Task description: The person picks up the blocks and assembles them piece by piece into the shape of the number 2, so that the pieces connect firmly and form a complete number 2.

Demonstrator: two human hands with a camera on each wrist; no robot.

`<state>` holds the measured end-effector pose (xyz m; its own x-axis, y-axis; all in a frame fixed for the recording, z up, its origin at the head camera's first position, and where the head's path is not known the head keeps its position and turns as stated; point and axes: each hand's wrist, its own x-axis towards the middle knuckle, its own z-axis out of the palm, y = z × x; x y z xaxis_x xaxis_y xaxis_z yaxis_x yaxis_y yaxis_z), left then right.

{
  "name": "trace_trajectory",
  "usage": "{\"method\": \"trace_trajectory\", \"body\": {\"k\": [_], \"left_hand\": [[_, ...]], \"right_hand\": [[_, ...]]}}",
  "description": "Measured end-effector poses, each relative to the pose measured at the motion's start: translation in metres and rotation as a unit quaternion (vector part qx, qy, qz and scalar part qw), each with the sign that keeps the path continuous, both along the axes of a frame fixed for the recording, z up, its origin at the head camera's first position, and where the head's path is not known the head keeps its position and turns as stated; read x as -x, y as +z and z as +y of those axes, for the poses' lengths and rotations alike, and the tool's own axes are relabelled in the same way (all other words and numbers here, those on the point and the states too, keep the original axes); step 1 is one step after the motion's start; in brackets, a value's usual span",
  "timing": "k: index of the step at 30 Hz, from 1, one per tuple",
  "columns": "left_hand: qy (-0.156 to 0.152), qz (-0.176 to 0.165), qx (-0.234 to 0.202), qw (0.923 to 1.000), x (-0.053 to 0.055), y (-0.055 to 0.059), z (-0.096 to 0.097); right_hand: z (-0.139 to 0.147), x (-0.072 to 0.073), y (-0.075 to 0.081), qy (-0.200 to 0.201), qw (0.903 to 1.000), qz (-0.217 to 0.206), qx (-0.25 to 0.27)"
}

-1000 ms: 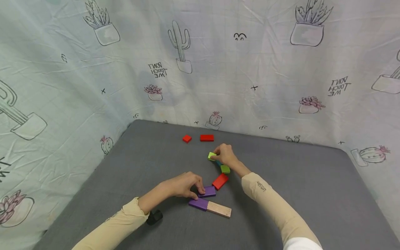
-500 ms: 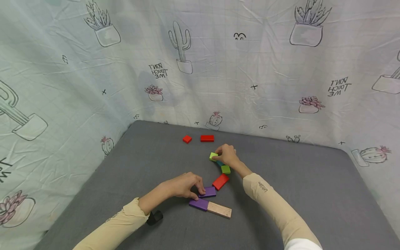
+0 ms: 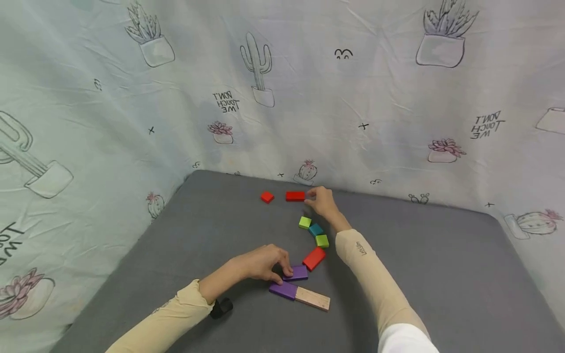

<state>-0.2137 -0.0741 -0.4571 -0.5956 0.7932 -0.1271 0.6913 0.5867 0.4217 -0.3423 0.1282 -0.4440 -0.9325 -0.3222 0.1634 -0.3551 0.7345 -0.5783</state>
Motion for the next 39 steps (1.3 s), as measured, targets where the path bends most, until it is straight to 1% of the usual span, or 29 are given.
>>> {"method": "trace_trajectory", "body": {"k": [3, 5, 8, 10, 13, 17, 22, 25, 27, 29, 31, 33, 37, 39], "left_hand": [[0.000, 0.005, 0.000, 1.0000, -0.002, 0.001, -0.001], [0.001, 0.008, 0.002, 1.0000, -0.003, 0.001, -0.001], [-0.001, 0.016, 0.007, 0.9998, -0.003, 0.000, -0.001], [-0.002, 0.018, 0.010, 0.9998, -0.003, 0.000, -0.001], [-0.006, 0.019, 0.009, 0.9998, -0.003, -0.001, 0.000], [-0.013, 0.017, 0.004, 0.9998, -0.003, 0.000, 0.001], [-0.006, 0.016, 0.006, 0.9998, -0.003, 0.001, 0.000], [0.003, 0.014, 0.012, 0.9998, -0.004, 0.002, -0.002], [0.010, 0.015, 0.017, 0.9997, -0.006, 0.002, -0.003], [0.017, 0.015, 0.020, 0.9995, -0.008, 0.003, -0.003], [0.023, 0.016, 0.023, 0.9994, -0.008, 0.002, -0.001], [0.023, 0.015, 0.025, 0.9993, -0.009, 0.003, 0.001], [0.023, 0.010, 0.028, 0.9993, -0.009, 0.004, 0.002], [0.024, 0.007, 0.029, 0.9993, -0.008, 0.005, 0.002]], "right_hand": [[-0.011, 0.011, -0.005, 0.005, 0.9989, -0.018, -0.044], [-0.018, 0.015, -0.009, 0.009, 0.9962, -0.029, -0.081], [-0.028, 0.018, -0.015, 0.018, 0.9891, -0.040, -0.140], [-0.033, 0.018, -0.017, 0.025, 0.9842, -0.044, -0.169], [-0.035, 0.017, -0.019, 0.027, 0.9787, -0.026, -0.202], [-0.036, 0.017, -0.018, 0.016, 0.9785, -0.002, -0.205], [-0.035, 0.019, -0.013, 0.013, 0.9818, -0.007, -0.189], [-0.035, 0.020, -0.012, 0.009, 0.9831, -0.024, -0.181], [-0.036, 0.019, -0.012, -0.008, 0.9880, -0.040, -0.149], [-0.036, 0.017, -0.010, -0.034, 0.9936, -0.045, -0.098], [-0.034, 0.016, -0.007, -0.050, 0.9972, -0.037, -0.043], [-0.032, 0.015, 0.000, -0.050, 0.9985, -0.022, 0.000], [-0.029, 0.011, 0.012, -0.014, 0.9987, 0.018, 0.044], [-0.029, 0.009, 0.017, 0.000, 0.9976, 0.041, 0.056]]}}
